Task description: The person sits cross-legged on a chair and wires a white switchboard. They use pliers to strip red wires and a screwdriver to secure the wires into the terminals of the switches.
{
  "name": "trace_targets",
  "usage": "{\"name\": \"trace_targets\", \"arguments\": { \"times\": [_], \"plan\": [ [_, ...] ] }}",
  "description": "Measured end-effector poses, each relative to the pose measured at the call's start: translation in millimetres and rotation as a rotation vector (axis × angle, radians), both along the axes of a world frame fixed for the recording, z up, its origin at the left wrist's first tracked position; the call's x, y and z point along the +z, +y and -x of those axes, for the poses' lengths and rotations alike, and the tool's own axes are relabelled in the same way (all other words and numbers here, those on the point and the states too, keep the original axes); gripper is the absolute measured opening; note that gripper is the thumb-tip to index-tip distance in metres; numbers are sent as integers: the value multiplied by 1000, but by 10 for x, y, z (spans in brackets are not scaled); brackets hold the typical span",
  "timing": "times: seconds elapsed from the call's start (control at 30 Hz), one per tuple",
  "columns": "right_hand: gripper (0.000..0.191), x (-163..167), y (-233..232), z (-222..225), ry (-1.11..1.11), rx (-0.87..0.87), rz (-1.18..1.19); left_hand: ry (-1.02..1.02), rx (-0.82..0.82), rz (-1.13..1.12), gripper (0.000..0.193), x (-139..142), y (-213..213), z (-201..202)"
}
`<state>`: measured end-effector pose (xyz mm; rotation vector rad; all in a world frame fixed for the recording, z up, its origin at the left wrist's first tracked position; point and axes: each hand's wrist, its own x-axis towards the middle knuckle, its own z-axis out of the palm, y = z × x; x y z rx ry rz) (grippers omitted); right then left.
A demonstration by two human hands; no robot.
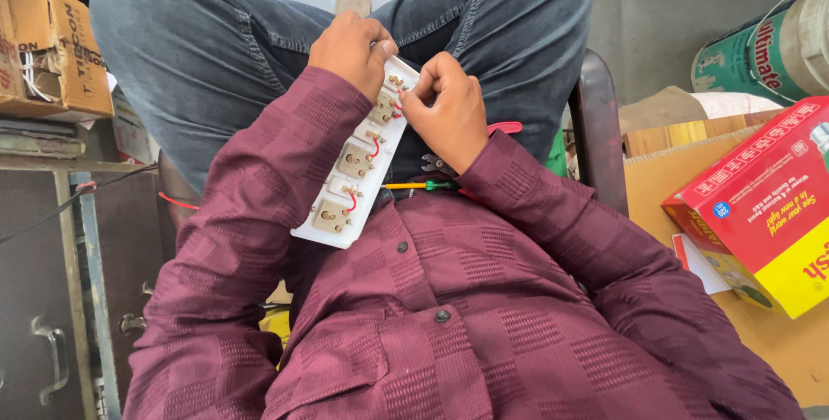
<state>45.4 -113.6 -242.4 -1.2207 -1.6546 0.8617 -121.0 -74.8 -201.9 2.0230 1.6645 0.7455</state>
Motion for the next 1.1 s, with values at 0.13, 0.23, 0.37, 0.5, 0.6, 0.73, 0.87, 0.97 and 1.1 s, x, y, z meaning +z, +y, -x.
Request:
{"name": "trace_targets", "arguments": {
  "times": [0.13,0.23,0.37,0.5,0.6,0.73,0.87,0.97,1.1],
  "plan": [
    [28,-14,-22,-5,-33,-61,-29,-6,-14,-7,14,-18,6,-7],
    [29,-16,-31,-4,-34,-71,-57,-18,-37,-12,14,-15,8,1],
    [26,118,-59,-33,10,-44,-59,-72,-57,3,14,15,20,-5],
    [12,432,-173,-318,-44,-22,-183,-98,-106,19,14,93,77,4],
    [6,615,-313,-655,-234,187,-187,-108,-146,25,13,147,129,60],
    [10,572,-502,-716,-528,644,-167,-31,-187,-26,11,167,179,84],
    [7,472,-574,-614,-777,650,-212,-61,-183,137,15,146,144,-2],
    [10,458,-524,-622,-681,656,-167,-68,-184,292,22,124,84,-29],
    [7,477,-510,-730,-319,571,-75,-164,-209,497,32,125,15,50]
  ]
}}
